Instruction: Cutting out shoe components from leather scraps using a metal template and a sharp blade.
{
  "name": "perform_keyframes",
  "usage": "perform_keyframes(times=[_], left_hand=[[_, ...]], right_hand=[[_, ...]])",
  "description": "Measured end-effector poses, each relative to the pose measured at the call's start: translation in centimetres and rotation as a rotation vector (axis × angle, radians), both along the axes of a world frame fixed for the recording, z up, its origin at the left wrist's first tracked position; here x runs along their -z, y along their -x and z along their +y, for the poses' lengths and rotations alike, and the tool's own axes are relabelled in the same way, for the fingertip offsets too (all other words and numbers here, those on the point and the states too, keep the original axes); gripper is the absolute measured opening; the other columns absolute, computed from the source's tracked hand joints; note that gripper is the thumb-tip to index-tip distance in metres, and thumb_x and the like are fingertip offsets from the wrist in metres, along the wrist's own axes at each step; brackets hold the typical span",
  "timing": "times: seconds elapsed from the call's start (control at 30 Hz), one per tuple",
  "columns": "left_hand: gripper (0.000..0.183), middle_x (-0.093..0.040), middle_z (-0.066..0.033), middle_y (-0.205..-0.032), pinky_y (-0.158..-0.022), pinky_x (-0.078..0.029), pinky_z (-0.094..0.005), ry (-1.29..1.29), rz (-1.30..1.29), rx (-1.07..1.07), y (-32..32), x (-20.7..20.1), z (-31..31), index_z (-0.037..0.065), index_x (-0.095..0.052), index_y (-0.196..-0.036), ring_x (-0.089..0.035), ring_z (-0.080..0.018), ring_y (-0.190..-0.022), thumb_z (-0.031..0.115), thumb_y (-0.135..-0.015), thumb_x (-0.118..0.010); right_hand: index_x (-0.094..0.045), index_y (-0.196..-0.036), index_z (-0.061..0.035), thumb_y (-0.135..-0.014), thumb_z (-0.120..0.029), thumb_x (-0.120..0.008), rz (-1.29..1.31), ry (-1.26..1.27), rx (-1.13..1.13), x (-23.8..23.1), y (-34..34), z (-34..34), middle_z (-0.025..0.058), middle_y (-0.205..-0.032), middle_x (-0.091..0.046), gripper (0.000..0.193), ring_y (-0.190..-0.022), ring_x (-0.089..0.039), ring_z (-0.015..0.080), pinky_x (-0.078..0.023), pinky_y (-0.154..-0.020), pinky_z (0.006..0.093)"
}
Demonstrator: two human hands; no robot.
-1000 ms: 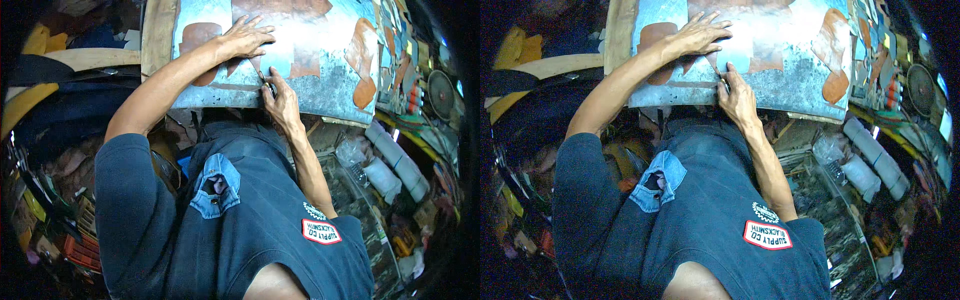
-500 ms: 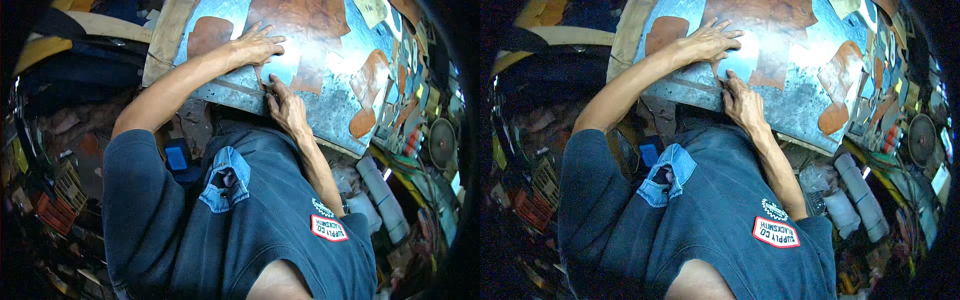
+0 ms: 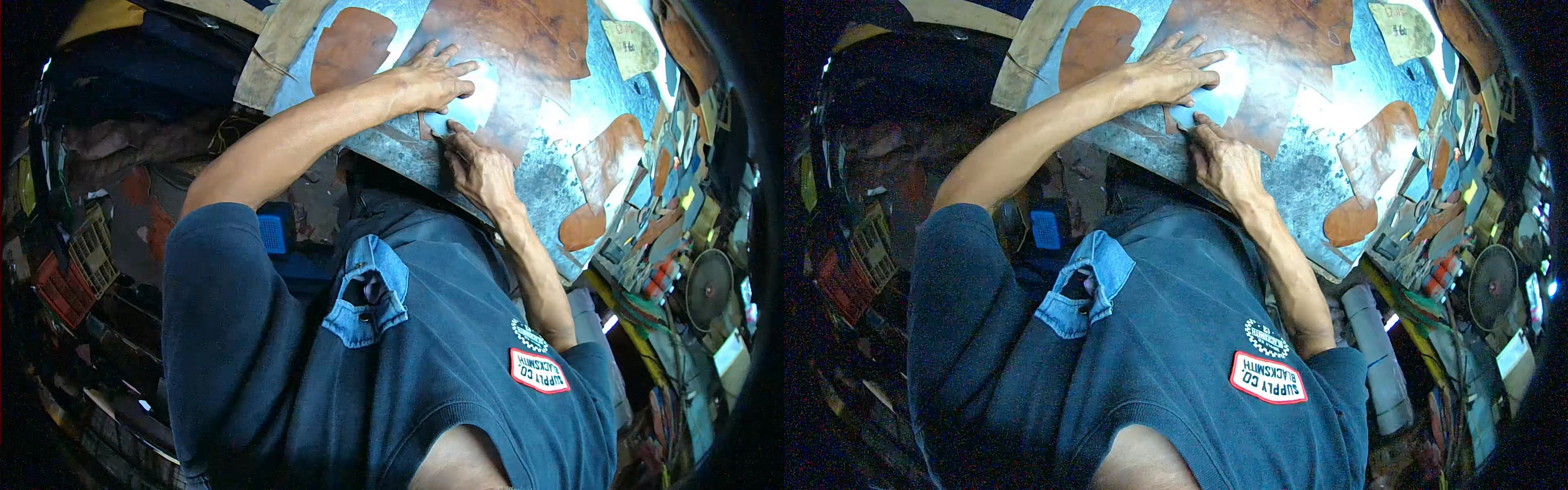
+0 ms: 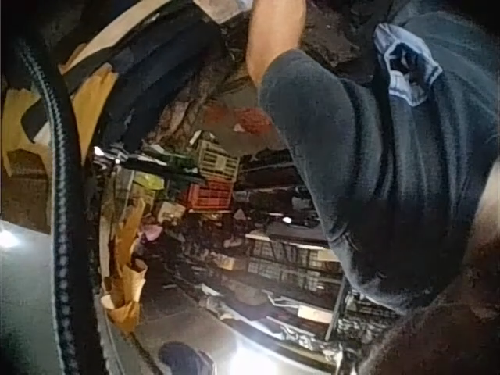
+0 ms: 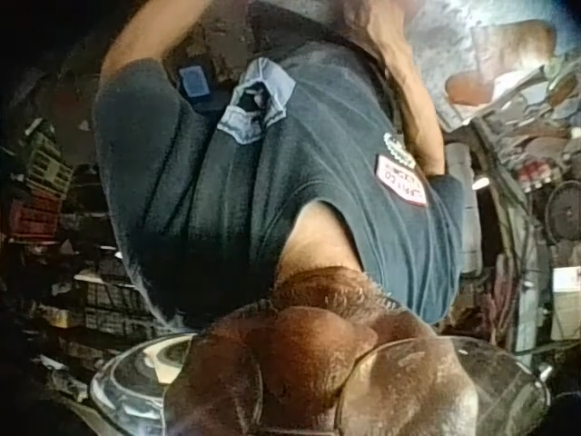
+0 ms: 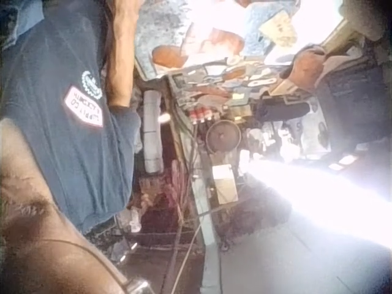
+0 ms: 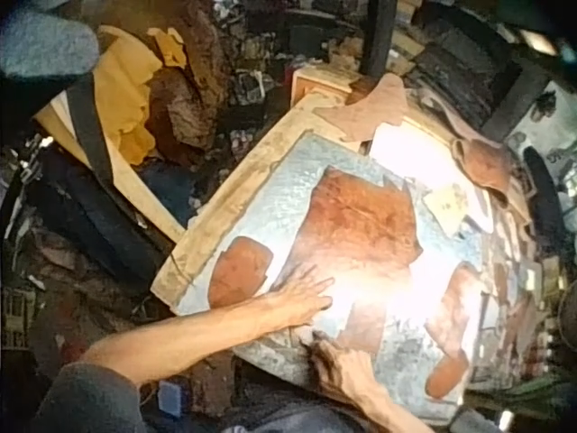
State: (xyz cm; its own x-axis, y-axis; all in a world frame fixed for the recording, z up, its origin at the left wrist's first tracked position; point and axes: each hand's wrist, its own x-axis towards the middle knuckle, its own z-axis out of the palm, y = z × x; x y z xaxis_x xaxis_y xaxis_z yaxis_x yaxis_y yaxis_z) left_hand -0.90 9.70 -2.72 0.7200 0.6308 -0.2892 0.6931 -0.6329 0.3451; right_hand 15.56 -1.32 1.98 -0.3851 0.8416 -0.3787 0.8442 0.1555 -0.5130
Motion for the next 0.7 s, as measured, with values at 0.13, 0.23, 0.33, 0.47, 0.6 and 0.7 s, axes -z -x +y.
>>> perform_keyframes(times=[0.13, 0.23, 0.33, 0.47, 0.6, 0.7], left_hand=[[0.047, -0.027, -0.0021, -0.158, -0.119, -0.015, -0.0567, 0.014, -0.027, -0.025, -0.2, 0.0, -0.4, 0.023, -0.062, -0.116, -0.019, -0.0348, -0.146, 0.020, -0.072, -0.079], [0.041, -0.028, -0.0075, -0.157, -0.116, -0.015, -0.0610, -0.009, 0.025, 0.007, -0.3, 0.2, -0.3, 0.022, -0.064, -0.116, -0.022, -0.0409, -0.144, 0.020, -0.077, -0.076], [0.047, -0.028, -0.0103, -0.157, -0.115, -0.015, -0.0613, 0.008, 0.059, -0.028, -1.2, -0.8, -1.0, 0.018, -0.063, -0.120, -0.022, -0.0421, -0.144, 0.028, -0.076, -0.078], [0.061, -0.027, -0.0142, -0.156, -0.116, -0.017, -0.0613, -0.062, 0.016, -0.118, -1.9, -0.6, -2.2, 0.011, -0.061, -0.116, -0.021, -0.0418, -0.144, 0.039, -0.067, -0.084], [0.063, -0.026, -0.0114, -0.157, -0.116, -0.018, -0.0609, -0.030, 0.026, -0.138, -2.0, -0.7, -2.4, 0.010, -0.060, -0.117, -0.021, -0.0400, -0.144, 0.039, -0.066, -0.084], [0.063, -0.025, -0.0099, -0.158, -0.116, -0.018, -0.0603, -0.027, 0.043, -0.148, -2.2, -0.9, -2.4, 0.011, -0.060, -0.117, -0.021, -0.0387, -0.145, 0.040, -0.066, -0.084]], right_hand=[[-0.067, -0.109, -0.0150, -0.084, -0.016, -0.064, 0.033, -0.103, -0.042, 0.4, -2.4, 0.0, 0.0157, -0.138, -0.054, 0.026, -0.088, -0.069, 0.0379, -0.057, -0.076, 0.0459], [-0.068, -0.113, -0.0182, -0.085, -0.017, -0.065, -0.010, -0.057, -0.043, 0.4, -2.8, 0.4, 0.0222, -0.141, -0.048, 0.028, -0.097, -0.067, 0.0399, -0.056, -0.081, 0.0464], [-0.068, -0.114, -0.0181, -0.085, -0.018, -0.065, -0.008, -0.045, -0.049, 0.4, -3.0, 0.5, 0.0233, -0.143, -0.046, 0.029, -0.104, -0.065, 0.0403, -0.055, -0.084, 0.0466], [-0.067, -0.113, -0.0168, -0.085, -0.019, -0.064, 0.010, -0.070, -0.084, 0.3, -3.0, 0.8, 0.0225, -0.141, -0.047, 0.027, -0.103, -0.065, 0.0403, -0.055, -0.085, 0.0459], [-0.067, -0.110, -0.0160, -0.084, -0.016, -0.065, 0.067, -0.059, -0.163, 0.5, -4.4, 1.5, 0.0158, -0.141, -0.050, 0.026, -0.105, -0.064, 0.0383, -0.056, -0.085, 0.0448], [-0.067, -0.109, -0.0159, -0.083, -0.014, -0.065, 0.110, -0.054, -0.205, 0.7, -5.6, 2.1, 0.0089, -0.142, -0.051, 0.026, -0.104, -0.065, 0.0354, -0.056, -0.085, 0.0435]])
